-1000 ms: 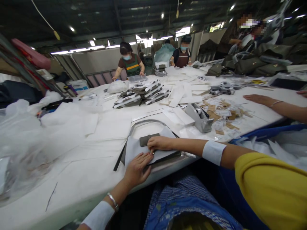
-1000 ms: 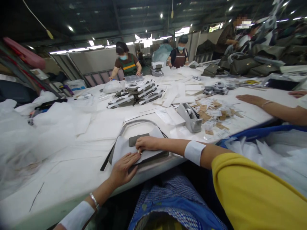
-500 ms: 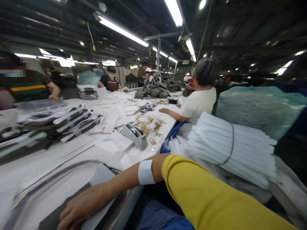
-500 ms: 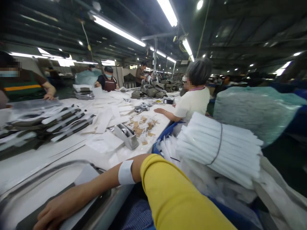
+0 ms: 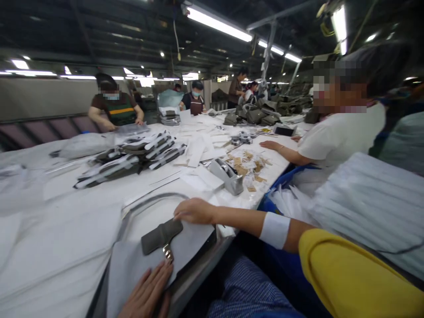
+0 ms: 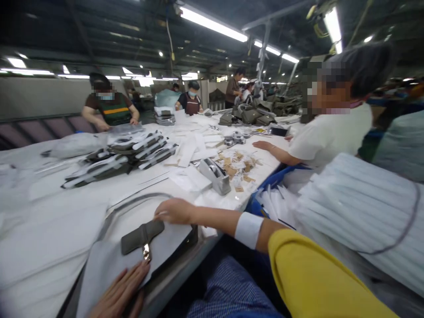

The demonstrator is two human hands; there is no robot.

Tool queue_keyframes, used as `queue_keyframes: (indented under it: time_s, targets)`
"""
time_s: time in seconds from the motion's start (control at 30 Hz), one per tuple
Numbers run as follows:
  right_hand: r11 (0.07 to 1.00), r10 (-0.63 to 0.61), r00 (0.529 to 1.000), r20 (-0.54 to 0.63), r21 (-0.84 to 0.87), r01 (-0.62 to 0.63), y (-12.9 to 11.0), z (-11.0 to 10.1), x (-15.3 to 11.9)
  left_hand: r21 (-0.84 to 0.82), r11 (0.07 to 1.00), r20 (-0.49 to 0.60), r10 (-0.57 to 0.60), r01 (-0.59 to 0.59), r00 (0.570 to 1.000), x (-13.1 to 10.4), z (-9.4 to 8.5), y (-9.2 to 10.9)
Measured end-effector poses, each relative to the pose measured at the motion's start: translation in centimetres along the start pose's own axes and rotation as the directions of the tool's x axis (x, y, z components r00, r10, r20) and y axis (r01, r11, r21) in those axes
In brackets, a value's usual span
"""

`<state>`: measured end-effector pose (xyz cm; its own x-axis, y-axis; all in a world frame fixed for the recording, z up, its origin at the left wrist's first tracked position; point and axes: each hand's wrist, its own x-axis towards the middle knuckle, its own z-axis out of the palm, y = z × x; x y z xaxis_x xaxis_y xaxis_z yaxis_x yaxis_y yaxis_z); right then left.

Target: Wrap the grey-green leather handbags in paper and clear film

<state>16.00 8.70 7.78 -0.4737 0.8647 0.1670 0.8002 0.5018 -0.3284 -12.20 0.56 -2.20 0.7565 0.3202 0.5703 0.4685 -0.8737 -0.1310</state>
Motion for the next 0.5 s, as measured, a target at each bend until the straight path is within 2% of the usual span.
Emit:
queue_keyframes:
  time_s: [0.03,0.13,0.23,0.3,0.4,0.5]
  targets:
    - [0.992,0.114,0.992,-0.063,-0.04,-0.116,1.8,-1.3,-0.3,0.007,1.0,0.005,-0.022,0.022,1.0,0.2,-0.2,0.3]
    - [0.931,0.33,0.933,-0.146,-0.115,-0.347,7.4,-3.9,-0.8,0.019,0.999,0.012,-0.044,0.044,0.999,0.3,-0.3,0.9]
    - [0.843,0.487,0.864,-0.132,-0.187,-0.504,11.2,-4.0,-0.9,0.03,0.998,0.018,-0.052,0.051,0.999,0.1,-0.2,1.0]
    - [0.803,0.54,0.835,-0.107,-0.231,-0.549,12.1,-3.0,-0.8,0.031,0.998,0.021,-0.051,0.05,0.998,0.1,-0.3,1.0]
    - [0.773,0.565,0.819,-0.1,-0.282,-0.568,11.9,-1.7,-0.4,0.009,0.998,0.035,-0.069,0.069,0.997,0.2,-0.6,1.2]
    - [0.76,0.553,0.822,-0.136,-0.321,-0.565,11.1,-2.2,0.0,-0.027,0.992,0.049,-0.121,0.122,0.991,0.4,-1.0,1.6]
